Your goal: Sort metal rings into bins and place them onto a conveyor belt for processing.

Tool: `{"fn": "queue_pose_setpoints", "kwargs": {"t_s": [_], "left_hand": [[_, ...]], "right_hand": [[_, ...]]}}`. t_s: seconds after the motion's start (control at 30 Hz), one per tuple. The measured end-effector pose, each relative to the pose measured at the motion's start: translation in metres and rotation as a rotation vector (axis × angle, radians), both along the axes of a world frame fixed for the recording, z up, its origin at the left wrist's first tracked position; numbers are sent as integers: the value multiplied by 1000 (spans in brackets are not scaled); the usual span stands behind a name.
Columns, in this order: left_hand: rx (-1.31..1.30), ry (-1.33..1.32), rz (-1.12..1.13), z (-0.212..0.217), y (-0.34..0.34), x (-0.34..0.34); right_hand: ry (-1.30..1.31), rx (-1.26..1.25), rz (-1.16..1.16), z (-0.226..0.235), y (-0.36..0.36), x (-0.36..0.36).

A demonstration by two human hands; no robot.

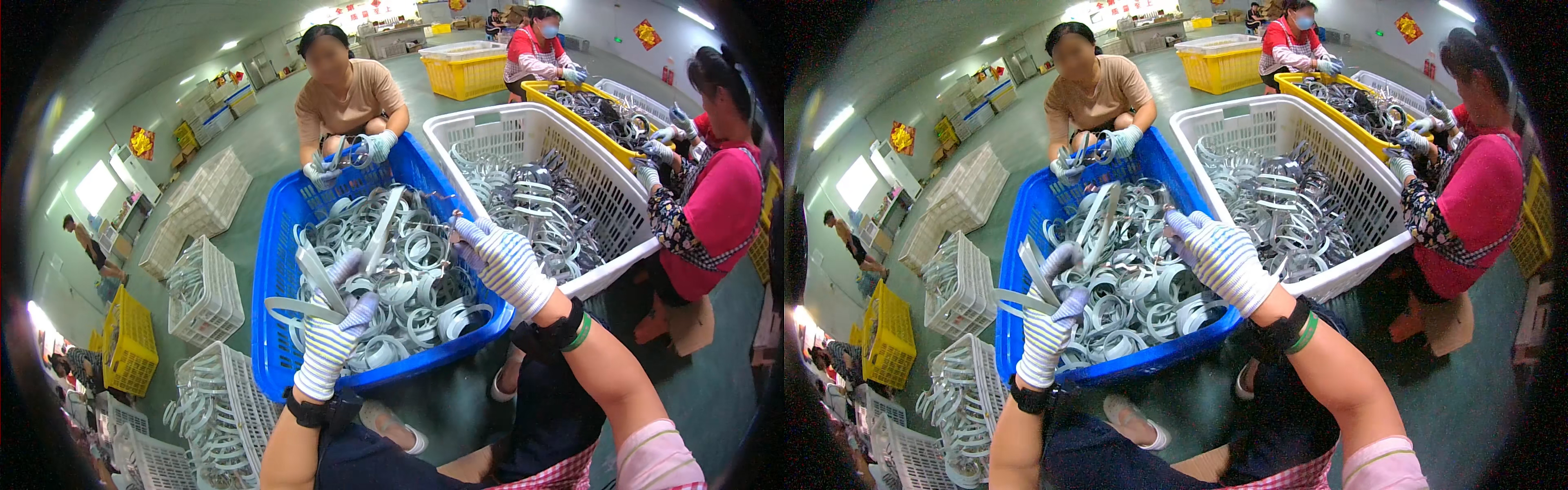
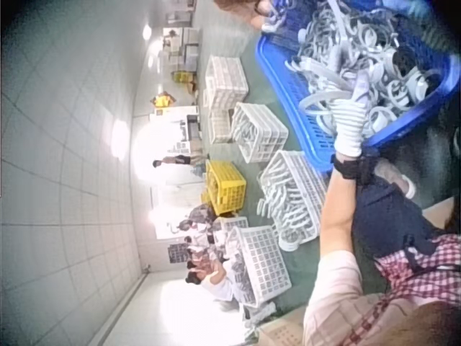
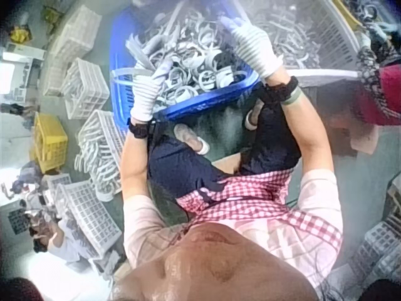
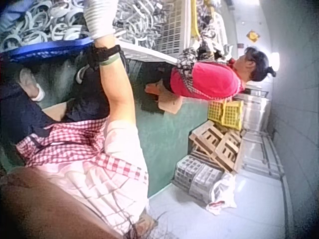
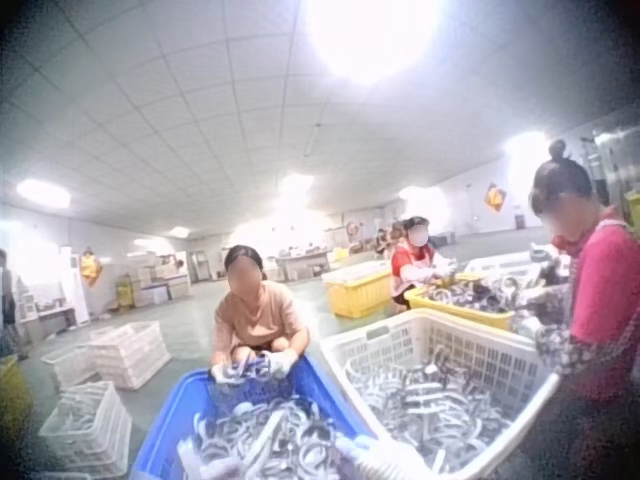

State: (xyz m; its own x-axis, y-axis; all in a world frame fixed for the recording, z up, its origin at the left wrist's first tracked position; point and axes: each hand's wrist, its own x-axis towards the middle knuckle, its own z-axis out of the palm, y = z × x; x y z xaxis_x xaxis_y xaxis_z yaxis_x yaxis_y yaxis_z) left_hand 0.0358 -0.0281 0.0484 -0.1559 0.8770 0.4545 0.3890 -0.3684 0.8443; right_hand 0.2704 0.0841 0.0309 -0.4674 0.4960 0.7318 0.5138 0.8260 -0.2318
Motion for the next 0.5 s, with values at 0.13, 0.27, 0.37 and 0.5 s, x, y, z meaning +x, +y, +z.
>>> {"fn": "queue_pose_setpoints", "kwargs": {"t_s": [0.13, 0.27, 0.37, 0.5], "left_hand": [[-264, -184, -396, 7, -11, 20], [-354, -317, -483, -5, -21, 42], [64, -464, -141, -1, -2, 27], [-1, -320, -39, -10, 8, 15]], "right_hand": [[155, -23, 12, -6, 3, -1], [241, -87, -42, -4, 8, -4], [571, -1011, 384, 0, -7, -12], [523, -1467, 520, 1, -23, -17]]}}
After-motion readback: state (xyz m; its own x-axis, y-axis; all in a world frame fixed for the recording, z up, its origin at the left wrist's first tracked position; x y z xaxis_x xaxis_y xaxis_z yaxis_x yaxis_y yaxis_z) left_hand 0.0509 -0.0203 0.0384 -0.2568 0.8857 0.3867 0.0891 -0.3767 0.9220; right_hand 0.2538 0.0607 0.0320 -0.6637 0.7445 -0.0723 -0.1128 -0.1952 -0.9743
